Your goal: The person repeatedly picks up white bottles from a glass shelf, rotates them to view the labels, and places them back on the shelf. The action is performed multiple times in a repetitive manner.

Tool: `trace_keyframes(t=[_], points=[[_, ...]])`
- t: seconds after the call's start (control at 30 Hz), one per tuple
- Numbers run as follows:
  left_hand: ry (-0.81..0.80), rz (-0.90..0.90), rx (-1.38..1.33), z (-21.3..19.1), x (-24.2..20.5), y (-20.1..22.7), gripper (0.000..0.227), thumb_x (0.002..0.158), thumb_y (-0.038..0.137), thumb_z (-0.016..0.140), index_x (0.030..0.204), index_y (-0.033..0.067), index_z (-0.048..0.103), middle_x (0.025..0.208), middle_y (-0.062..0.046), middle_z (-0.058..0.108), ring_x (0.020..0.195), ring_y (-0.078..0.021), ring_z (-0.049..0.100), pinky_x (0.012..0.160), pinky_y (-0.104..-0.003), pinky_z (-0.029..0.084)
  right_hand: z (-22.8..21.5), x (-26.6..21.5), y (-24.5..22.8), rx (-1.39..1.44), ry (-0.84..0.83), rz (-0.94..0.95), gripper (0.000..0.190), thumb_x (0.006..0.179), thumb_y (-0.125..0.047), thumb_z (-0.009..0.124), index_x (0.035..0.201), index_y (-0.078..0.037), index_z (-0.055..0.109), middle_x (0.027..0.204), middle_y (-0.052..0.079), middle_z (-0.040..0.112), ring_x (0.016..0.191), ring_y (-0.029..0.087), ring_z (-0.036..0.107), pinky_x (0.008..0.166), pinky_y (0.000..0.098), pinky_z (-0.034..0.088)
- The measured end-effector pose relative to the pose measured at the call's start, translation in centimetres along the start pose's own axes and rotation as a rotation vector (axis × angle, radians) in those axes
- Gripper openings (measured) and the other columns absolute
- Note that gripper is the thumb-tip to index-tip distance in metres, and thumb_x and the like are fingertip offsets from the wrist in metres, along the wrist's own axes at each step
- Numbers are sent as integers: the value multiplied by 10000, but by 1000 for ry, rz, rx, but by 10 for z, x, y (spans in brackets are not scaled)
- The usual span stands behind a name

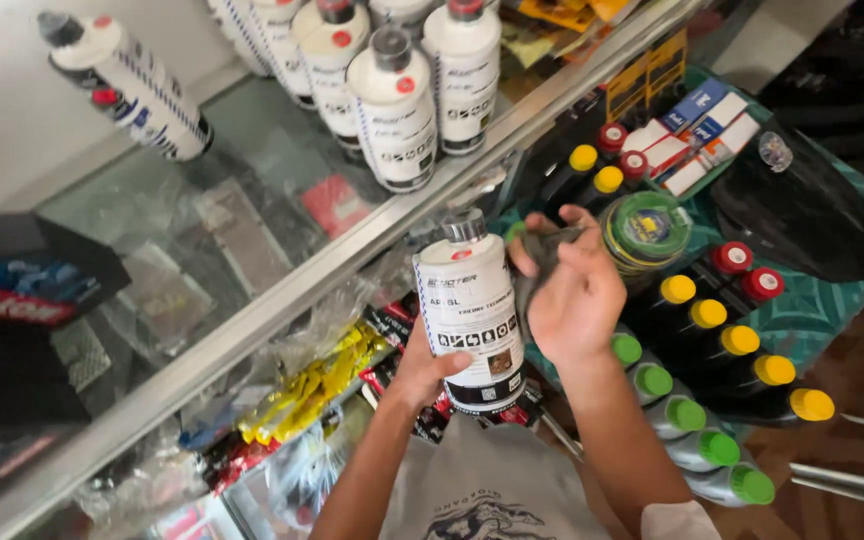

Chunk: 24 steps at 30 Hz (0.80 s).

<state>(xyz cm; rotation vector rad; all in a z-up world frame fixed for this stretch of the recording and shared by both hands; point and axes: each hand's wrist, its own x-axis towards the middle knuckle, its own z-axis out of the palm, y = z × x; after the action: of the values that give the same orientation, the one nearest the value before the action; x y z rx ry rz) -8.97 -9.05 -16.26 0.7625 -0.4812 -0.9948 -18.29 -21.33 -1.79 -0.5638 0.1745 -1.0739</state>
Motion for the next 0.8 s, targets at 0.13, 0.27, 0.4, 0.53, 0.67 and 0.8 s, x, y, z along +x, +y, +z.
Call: trace_keyframes(t=[0.13, 0.27, 0.4, 0.53, 0.67, 0.8], points=[[107, -37, -82, 15, -14, 13, 1010, 567, 271, 985, 1388, 63, 436, 1208, -174, 670, 1090, -255, 675, 931, -469, 597, -10, -11, 17, -280, -231, -147, 753, 717, -98, 718, 1366, -163, 341, 1495, 227, 497, 1146, 324, 642, 1003, 403, 546], [112, -29, -134, 1, -22, 3, 982, 620, 236, 944, 1416, 41, 402, 1227, -220, 641, 1114, -307, 655, 945, -534, 580, 0, -31, 18, -633, -391, -316, 628, 783, 178, 446, 1239, -181, 207, 1607, 259, 237, 1356, 386, 507, 1173, 491, 439], [75, 12, -58, 16, -19, 23, 978, 611, 214, 960, 1411, 37, 425, 1223, -185, 650, 1110, -266, 652, 946, -489, 585, 16, -30, 11, -671, -317, -364, 570, 905, 203, 445, 1251, -169, 188, 1638, 294, 233, 1316, 492, 576, 1106, 414, 553], [-72, -157, 23, -2, -17, 18, 1028, 604, 153, 889, 1503, 7, 412, 1380, -185, 626, 1221, -321, 634, 1063, -449, 508, 26, -26, 8, -488, -393, -244, 563, 972, 103, 587, 1356, -197, 305, 1678, 199, 313, 1388, 429, 558, 1149, 473, 514], [62, 16, 58, 2, -22, 19, 1059, 579, 204, 979, 1455, 41, 406, 1291, -137, 624, 1134, -226, 626, 930, -419, 593, 12, -40, 34, -1399, -728, -554, 401, 1034, -106, 450, 1409, 20, 509, 1643, 276, 298, 1536, 501, 249, 1270, 593, 209], [264, 28, 16, -13, -29, 32, 931, 614, 257, 955, 1373, 45, 459, 1157, -132, 659, 1015, -198, 641, 823, -371, 621, -16, -83, 48, -1563, -921, -589, 612, 1029, -228, 506, 1538, 89, 381, 1642, 346, 245, 1502, 583, 228, 1232, 623, 214]])
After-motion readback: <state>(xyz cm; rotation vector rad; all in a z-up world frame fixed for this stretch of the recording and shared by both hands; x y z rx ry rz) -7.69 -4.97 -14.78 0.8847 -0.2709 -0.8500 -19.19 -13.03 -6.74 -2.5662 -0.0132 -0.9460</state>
